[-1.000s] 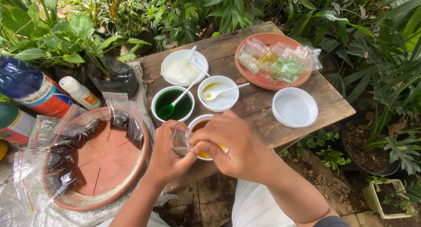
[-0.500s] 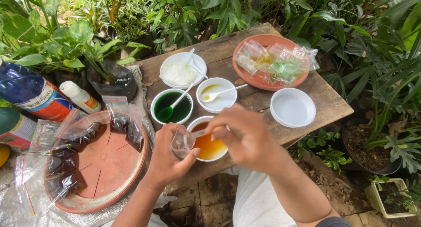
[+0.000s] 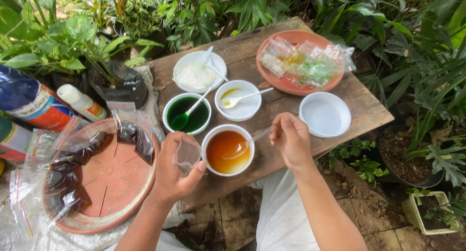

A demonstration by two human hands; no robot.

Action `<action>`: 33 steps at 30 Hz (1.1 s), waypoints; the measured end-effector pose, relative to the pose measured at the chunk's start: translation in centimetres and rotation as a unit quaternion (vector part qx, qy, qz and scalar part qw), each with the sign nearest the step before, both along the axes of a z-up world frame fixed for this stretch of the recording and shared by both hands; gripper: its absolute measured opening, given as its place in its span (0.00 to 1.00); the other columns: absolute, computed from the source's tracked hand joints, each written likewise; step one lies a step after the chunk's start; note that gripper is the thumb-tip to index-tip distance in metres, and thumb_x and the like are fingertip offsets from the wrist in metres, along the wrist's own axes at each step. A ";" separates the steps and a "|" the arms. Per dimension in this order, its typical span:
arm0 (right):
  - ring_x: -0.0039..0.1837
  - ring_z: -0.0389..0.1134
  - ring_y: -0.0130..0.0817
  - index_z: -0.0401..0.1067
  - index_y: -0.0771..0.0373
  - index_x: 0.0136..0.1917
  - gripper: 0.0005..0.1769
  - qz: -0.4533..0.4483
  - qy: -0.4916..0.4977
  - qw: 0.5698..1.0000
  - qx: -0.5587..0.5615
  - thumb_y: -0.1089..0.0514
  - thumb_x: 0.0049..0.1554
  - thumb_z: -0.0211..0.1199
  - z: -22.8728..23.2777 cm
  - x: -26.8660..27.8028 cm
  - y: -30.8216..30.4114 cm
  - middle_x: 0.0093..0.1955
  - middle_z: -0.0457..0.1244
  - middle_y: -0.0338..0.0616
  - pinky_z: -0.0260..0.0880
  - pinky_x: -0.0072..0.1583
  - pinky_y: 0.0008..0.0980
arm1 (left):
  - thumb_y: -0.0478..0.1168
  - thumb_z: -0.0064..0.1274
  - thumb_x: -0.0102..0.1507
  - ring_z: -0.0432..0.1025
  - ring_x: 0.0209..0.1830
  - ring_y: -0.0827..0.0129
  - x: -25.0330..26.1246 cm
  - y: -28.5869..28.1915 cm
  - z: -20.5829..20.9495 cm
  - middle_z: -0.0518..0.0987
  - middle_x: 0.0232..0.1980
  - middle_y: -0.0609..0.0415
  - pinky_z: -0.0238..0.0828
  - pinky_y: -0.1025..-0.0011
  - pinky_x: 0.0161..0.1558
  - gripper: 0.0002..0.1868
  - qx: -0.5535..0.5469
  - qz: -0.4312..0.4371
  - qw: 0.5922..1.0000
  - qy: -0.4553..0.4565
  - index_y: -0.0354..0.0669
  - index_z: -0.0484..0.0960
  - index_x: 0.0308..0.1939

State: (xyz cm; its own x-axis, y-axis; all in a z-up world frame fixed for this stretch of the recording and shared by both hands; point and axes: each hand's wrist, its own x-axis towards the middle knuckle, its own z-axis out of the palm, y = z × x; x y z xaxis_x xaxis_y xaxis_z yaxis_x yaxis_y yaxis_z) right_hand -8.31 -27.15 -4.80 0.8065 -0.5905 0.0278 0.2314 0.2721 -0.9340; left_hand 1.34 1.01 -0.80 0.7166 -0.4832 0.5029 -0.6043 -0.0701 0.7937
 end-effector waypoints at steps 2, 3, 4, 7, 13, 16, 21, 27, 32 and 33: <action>0.30 0.64 0.32 0.69 0.66 0.44 0.16 0.006 0.020 1.000 -0.012 0.54 0.69 0.51 -1.3 0.1 0.0 0.25 0.59 0.48 0.64 0.33 0.25 | 0.58 0.60 0.56 0.76 0.39 0.57 0.3 -0.3 0.1 0.78 0.40 0.49 0.71 0.58 0.49 0.26 -0.002 0.000 1.000 -0.017 0.43 0.75 0.46; 0.30 0.65 0.30 0.70 0.66 0.44 0.16 0.009 0.034 0.999 -0.028 0.54 0.69 0.51 -2.0 0.2 0.2 0.25 0.60 0.47 0.65 0.33 0.23 | 0.59 0.60 0.58 0.75 0.39 0.55 0.4 -0.2 0.1 0.78 0.40 0.49 0.70 0.58 0.49 0.26 -0.007 -0.003 0.999 -0.039 0.42 0.75 0.46; 0.30 0.65 0.30 0.70 0.66 0.44 0.16 0.019 0.040 0.999 -0.023 0.54 0.69 0.51 -2.6 0.1 0.2 0.25 0.60 0.47 0.65 0.33 0.23 | 0.59 0.60 0.58 0.75 0.39 0.55 0.4 -0.2 0.1 0.78 0.40 0.49 0.70 0.58 0.49 0.26 -0.001 0.007 0.999 -0.033 0.42 0.75 0.46; 0.33 0.67 0.29 0.71 0.65 0.45 0.16 0.022 0.039 0.998 -0.047 0.53 0.69 0.53 -3.9 -0.2 0.0 0.28 0.62 0.46 0.65 0.34 0.21 | 0.58 0.61 0.57 0.74 0.35 0.57 0.6 -0.4 0.3 0.77 0.39 0.49 0.72 0.60 0.47 0.25 -0.016 0.004 0.999 -0.032 0.43 0.76 0.45; 0.34 0.68 0.32 0.71 0.67 0.51 0.17 0.050 0.014 0.995 -0.084 0.51 0.71 0.51 -3.5 -0.6 -0.1 0.32 0.66 0.53 0.69 0.39 0.23 | 0.59 0.61 0.56 0.73 0.35 0.59 0.3 -0.6 0.5 0.75 0.36 0.54 0.70 0.64 0.49 0.24 -0.015 0.018 0.999 -0.029 0.46 0.76 0.45; 0.33 0.68 0.33 0.73 0.67 0.51 0.18 0.043 0.026 0.989 -0.137 0.52 0.72 0.51 -2.4 -0.7 0.7 0.33 0.67 0.53 0.67 0.40 0.24 | 0.58 0.60 0.56 0.73 0.34 0.58 0.1 -0.6 0.3 0.75 0.35 0.51 0.69 0.61 0.48 0.25 -0.015 0.017 1.000 -0.020 0.46 0.75 0.45; 0.31 0.68 0.31 0.74 0.68 0.51 0.18 0.036 0.046 0.976 -0.208 0.52 0.71 0.50 -0.3 -0.9 1.9 0.34 0.69 0.53 0.64 0.41 0.22 | 0.58 0.60 0.55 0.74 0.36 0.56 0.0 -0.5 0.1 0.74 0.35 0.50 0.69 0.59 0.49 0.26 -0.003 0.017 1.000 -0.008 0.44 0.74 0.47; 0.31 0.68 0.28 0.75 0.66 0.52 0.17 0.021 0.061 0.969 -0.239 0.54 0.71 0.50 0.5 -0.9 2.6 0.35 0.70 0.51 0.65 0.42 0.20 | 0.58 0.60 0.56 0.73 0.33 0.57 0.1 -0.5 0.0 0.73 0.34 0.52 0.70 0.59 0.43 0.26 -0.005 0.014 1.000 -0.003 0.44 0.73 0.47; 0.31 0.68 0.29 0.75 0.67 0.52 0.17 0.020 0.067 0.965 -0.253 0.54 0.72 0.50 0.4 -0.9 2.5 0.35 0.70 0.52 0.65 0.42 0.22 | 0.57 0.61 0.54 0.73 0.32 0.59 0.1 -0.5 -0.4 0.73 0.33 0.52 0.71 0.60 0.42 0.27 -0.007 0.013 1.000 0.014 0.44 0.74 0.47; 0.31 0.68 0.30 0.75 0.68 0.51 0.18 0.019 0.068 0.964 -0.255 0.54 0.72 0.50 0.3 -0.9 2.4 0.35 0.70 0.52 0.65 0.42 0.23 | 0.58 0.61 0.54 0.73 0.32 0.58 0.1 -0.5 -0.3 0.73 0.33 0.51 0.71 0.60 0.41 0.28 -0.003 0.016 1.000 0.014 0.44 0.74 0.47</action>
